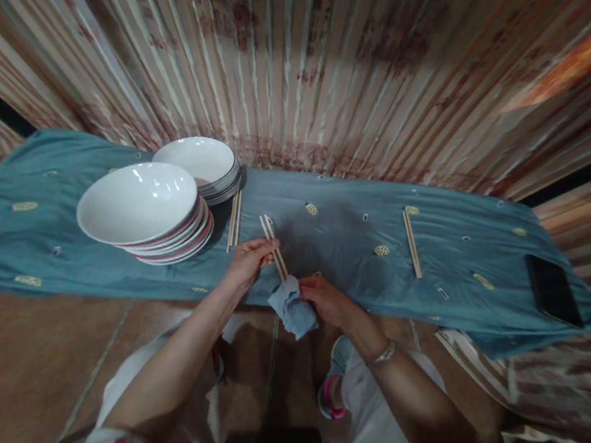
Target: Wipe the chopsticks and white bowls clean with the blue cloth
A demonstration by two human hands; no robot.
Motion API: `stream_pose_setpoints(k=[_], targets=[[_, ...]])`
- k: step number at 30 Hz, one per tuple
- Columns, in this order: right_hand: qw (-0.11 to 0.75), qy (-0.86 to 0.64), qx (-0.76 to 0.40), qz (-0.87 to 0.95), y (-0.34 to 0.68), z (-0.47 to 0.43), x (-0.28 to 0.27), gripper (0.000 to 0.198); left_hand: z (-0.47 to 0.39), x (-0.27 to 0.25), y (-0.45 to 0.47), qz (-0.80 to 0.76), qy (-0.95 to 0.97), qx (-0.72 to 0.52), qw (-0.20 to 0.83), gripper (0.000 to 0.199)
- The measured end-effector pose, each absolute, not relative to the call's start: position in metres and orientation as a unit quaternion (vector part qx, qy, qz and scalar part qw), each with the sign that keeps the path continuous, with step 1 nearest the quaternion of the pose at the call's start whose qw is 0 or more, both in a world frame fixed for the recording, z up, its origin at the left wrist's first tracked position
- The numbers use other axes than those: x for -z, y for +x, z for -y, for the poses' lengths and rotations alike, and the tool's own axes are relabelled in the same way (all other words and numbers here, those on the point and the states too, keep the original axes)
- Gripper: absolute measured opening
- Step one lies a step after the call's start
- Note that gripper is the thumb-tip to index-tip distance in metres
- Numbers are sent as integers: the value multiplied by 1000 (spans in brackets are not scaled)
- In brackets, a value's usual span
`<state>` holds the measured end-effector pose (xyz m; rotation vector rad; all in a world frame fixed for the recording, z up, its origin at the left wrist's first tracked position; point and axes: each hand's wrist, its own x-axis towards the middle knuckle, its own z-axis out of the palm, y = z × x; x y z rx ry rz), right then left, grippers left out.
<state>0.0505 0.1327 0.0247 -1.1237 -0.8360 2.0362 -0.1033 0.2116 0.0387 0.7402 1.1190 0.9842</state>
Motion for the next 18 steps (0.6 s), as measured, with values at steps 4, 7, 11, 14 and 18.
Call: stream_pose_setpoints(k=[4,7,11,14,18], targets=[[325,-435,-774,326,53,-132,-24,28,-216,-42,-105,-494,317,-449,674,32],[317,-433,-776,330,54,-131,-24,29,-218,-45,-105,-494,311,-461,668,31],[310,-426,-778,343,57,-130,-24,29,-222,-48,-108,-503,305,-468,659,28],[293,-422,-780,357,64,-128,-24,26,-226,-50,-113,-502,297,-480,655,27],[286,-446,-748,401,79,-131,-24,21,-229,-50,-117,-487,290,-499,656,28]])
